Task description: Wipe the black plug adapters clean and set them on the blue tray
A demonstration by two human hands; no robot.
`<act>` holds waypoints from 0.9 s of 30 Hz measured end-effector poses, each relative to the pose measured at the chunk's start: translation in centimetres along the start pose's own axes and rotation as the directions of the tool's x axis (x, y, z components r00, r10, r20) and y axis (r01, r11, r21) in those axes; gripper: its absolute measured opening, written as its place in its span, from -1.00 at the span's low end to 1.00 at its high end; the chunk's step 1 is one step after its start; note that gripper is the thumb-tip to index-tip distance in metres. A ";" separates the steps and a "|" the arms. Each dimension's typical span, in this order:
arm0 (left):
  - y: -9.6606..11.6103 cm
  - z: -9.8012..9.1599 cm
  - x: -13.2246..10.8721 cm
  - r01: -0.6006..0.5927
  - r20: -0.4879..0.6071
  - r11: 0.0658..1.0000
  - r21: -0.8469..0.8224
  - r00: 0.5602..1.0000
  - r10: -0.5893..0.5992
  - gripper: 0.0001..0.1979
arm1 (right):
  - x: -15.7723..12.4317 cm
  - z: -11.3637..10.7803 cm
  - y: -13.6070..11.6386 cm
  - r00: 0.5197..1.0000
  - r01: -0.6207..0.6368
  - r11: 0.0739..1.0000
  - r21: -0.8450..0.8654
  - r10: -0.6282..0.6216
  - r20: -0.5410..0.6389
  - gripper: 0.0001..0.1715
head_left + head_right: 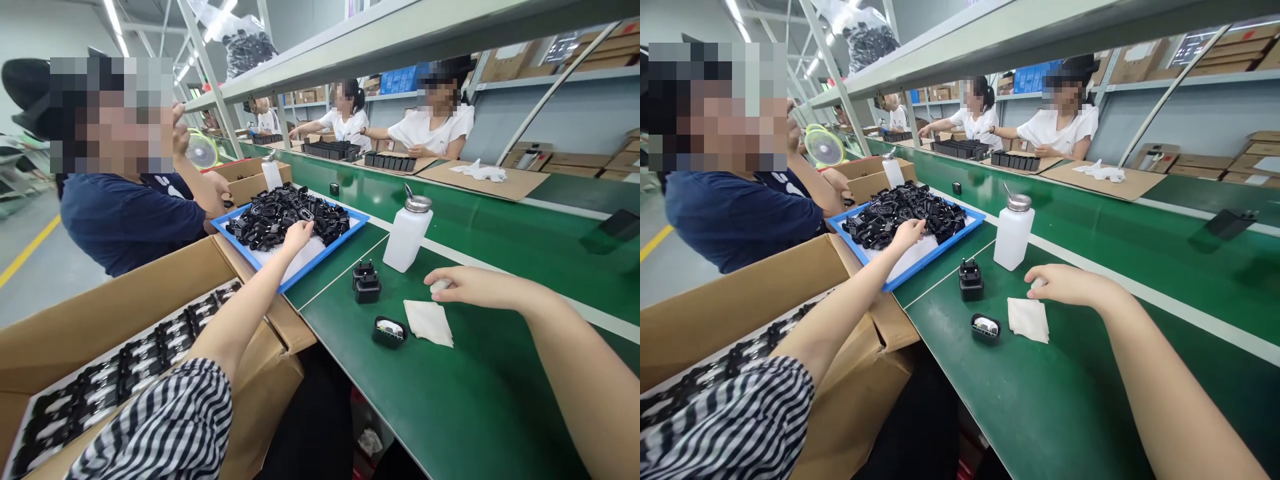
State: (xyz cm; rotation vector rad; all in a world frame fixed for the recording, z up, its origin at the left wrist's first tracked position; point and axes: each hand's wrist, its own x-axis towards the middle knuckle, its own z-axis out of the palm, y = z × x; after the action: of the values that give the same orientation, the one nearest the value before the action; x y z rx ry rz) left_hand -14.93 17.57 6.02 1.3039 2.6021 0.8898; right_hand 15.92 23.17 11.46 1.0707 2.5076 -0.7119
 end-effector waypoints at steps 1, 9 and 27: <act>0.4 0.5 0.4 0.032 -0.006 0.999 -0.042 0.999 -0.033 -0.64 | 0.1 0.1 -0.1 1.000 0.002 1.000 -0.003 -0.002 0.001 -0.49; 2.6 1.2 1.9 0.171 -0.134 0.938 -0.301 0.966 -0.219 -0.69 | 0.2 0.6 -1.1 0.997 0.075 0.997 -0.025 -0.076 -0.017 -0.56; 7.3 -0.6 -12.8 0.408 0.704 0.580 -0.705 0.497 0.507 -0.69 | -2.1 1.6 -4.8 0.805 0.570 0.812 0.123 -0.522 -0.281 -0.74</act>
State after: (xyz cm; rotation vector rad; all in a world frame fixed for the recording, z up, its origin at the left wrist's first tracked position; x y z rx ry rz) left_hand -1.96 10.94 8.28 1.0608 1.0340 0.8918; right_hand 13.89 18.21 12.64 0.4775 3.0474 -1.0680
